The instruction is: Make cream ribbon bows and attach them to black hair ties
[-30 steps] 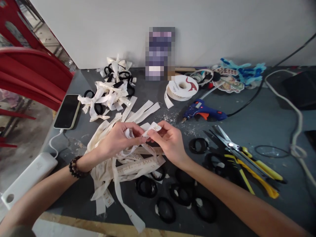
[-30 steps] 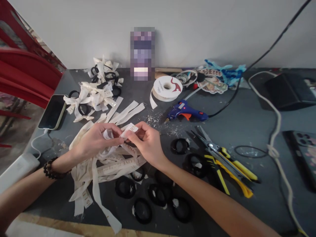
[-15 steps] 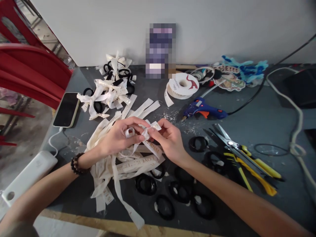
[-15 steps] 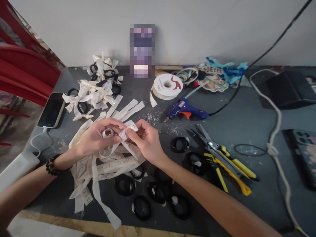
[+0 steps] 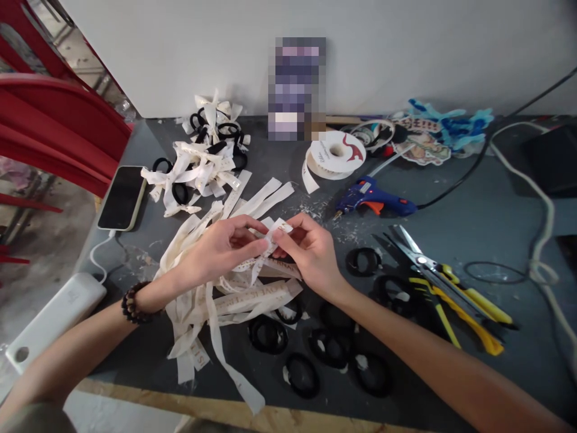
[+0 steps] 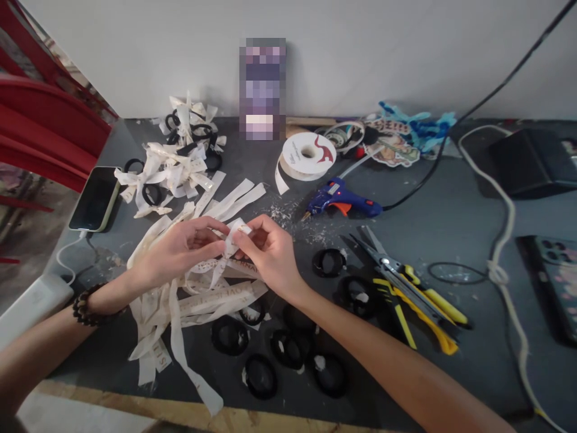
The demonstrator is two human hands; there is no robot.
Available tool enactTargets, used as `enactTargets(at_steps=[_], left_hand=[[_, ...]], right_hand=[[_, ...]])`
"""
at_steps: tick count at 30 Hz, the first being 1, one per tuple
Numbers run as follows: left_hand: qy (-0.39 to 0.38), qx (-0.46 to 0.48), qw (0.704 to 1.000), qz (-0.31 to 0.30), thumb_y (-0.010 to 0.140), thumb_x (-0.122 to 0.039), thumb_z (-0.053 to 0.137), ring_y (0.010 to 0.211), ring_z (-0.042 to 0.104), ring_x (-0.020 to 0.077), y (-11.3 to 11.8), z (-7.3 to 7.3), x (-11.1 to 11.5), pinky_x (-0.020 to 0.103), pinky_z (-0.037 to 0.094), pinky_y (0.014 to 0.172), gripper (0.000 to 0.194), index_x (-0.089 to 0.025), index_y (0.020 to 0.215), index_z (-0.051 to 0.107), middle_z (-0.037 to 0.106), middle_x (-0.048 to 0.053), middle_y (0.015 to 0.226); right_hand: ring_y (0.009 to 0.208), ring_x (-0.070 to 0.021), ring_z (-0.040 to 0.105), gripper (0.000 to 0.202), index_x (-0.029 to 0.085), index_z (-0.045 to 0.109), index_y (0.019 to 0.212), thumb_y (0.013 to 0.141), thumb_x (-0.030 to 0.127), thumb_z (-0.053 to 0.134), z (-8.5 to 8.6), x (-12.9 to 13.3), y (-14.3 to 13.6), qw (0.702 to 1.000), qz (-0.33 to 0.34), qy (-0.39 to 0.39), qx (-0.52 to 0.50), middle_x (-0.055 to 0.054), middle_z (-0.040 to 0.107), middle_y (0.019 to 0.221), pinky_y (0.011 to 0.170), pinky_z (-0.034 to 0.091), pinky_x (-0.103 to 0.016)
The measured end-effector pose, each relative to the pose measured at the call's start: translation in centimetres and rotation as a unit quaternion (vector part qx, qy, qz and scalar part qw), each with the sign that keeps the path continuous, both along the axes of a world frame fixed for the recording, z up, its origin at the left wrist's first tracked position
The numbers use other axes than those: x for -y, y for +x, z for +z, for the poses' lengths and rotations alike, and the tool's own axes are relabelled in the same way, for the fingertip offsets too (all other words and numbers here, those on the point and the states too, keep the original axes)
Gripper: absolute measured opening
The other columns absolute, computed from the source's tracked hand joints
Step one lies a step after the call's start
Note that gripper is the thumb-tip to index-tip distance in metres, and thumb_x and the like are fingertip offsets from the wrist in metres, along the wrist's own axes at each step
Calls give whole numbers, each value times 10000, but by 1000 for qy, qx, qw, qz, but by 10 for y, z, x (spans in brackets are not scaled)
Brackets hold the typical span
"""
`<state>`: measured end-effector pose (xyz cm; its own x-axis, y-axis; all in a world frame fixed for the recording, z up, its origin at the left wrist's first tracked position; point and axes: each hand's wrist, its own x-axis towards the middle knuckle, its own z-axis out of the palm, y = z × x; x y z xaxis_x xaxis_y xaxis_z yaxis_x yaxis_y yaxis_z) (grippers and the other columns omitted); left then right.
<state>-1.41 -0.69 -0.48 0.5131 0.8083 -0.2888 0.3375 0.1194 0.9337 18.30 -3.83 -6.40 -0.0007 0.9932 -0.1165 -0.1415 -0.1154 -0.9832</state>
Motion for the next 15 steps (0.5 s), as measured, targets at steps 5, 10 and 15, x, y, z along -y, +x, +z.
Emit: enactTargets(at_steps=[5, 10, 15], left_hand=[[22, 29, 999, 24, 970, -363, 731, 675, 665, 143, 2, -4, 3, 244, 478, 615, 247, -169, 1117, 693, 751, 29, 783], [133, -19, 990, 39, 1011, -290, 652, 687, 646, 127, 3, -6, 7, 243, 499, 645, 243, -176, 1226, 661, 729, 3, 777], [55, 12, 998, 8, 861, -363, 850, 792, 750, 184, 1, -9, 7, 287, 599, 715, 640, -183, 1402, 560, 755, 25, 865]], right_hand=[[544, -125, 676, 393, 243, 631, 856, 796, 520, 902, -4, 0, 0, 1000, -3, 5, -29, 50, 709, 671, 562, 587, -258], [564, -142, 701, 327, 242, 680, 958, 845, 491, 859, -5, -1, 0, 999, -22, 20, -32, 51, 720, 650, 581, 596, -271], [578, -139, 704, 229, 237, 686, 889, 880, 414, 831, -6, -3, 1, 999, -25, 34, -26, 43, 732, 651, 597, 585, -269]])
